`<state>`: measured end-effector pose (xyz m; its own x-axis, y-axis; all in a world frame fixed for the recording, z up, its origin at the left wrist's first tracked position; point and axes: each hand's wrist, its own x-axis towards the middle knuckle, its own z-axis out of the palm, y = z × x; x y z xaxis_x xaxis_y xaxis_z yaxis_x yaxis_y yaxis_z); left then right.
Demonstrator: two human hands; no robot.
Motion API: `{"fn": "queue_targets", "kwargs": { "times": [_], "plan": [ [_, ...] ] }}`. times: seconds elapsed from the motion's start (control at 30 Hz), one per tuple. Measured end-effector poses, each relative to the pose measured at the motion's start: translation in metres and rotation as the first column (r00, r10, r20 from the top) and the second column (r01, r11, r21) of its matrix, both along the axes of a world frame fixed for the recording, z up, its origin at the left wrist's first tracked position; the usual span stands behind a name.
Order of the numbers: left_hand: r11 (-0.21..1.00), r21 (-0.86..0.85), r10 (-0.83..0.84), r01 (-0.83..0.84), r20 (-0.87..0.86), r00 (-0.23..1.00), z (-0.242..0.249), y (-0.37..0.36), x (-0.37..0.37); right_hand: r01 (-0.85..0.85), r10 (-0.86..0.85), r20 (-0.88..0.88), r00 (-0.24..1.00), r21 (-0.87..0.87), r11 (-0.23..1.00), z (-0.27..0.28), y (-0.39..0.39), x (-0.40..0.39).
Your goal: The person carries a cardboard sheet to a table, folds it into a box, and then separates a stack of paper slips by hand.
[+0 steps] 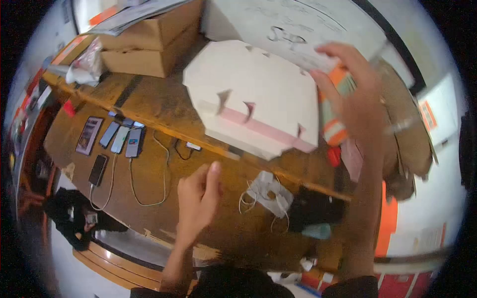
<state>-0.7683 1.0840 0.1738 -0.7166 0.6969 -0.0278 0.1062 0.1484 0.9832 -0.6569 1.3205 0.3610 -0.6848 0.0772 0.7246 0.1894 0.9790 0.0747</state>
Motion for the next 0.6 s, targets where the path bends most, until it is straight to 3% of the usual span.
{"fn": "queue_targets", "kwargs": {
  "times": [0.03,0.13,0.23,0.3,0.33,0.4,0.43,0.47,0.53,0.6],
  "plan": [
    [1.0,0.006,-0.026,0.026,0.005,1.0,-0.016,-0.007,0.014,0.149,-0.166,-0.124,0.978,-0.136,0.979,-0.018,-0.044,0.031],
    [0.992,-0.026,-0.122,0.122,0.004,0.993,-0.07,-0.036,0.063,0.136,-0.211,-0.234,0.949,-0.299,0.944,-0.092,-0.133,0.124],
    [0.919,-0.231,-0.326,0.32,0.013,0.945,-0.103,-0.072,0.117,0.276,-0.279,0.086,0.956,-0.577,0.769,-0.201,-0.207,0.201],
    [0.797,-0.395,-0.516,0.456,-0.053,0.855,-0.139,-0.093,0.155,0.594,-0.364,0.476,0.801,-0.551,0.587,-0.279,-0.262,0.27],
    [0.726,-0.402,-0.607,0.557,0.005,0.795,-0.149,-0.103,0.168,0.735,-0.403,0.622,0.672,-0.49,0.469,-0.309,-0.292,0.303],
    [0.513,-0.392,-0.793,0.764,0.124,0.596,-0.159,-0.114,0.195,0.791,-0.43,0.666,0.61,-0.548,0.272,-0.351,-0.348,0.356],
    [0.414,-0.418,-0.867,0.809,0.091,0.49,-0.165,-0.117,0.206,0.81,-0.455,0.69,0.563,-0.569,0.141,-0.367,-0.385,0.377],
    [0.301,-0.436,-0.93,0.848,0.061,0.362,-0.171,-0.117,0.218,0.818,-0.383,0.746,0.545,-0.572,0.049,-0.368,-0.405,0.389],
    [0.05,-0.505,-0.999,0.862,-0.015,0.05,-0.181,-0.121,0.238,0.879,-0.009,0.881,0.474,-0.473,-0.064,-0.382,-0.432,0.401],
    [-0.158,-0.593,-0.971,0.79,-0.052,-0.233,-0.185,-0.116,0.265,0.805,-0.022,0.831,0.556,-0.545,-0.234,-0.396,-0.454,0.408]
  ]
}}
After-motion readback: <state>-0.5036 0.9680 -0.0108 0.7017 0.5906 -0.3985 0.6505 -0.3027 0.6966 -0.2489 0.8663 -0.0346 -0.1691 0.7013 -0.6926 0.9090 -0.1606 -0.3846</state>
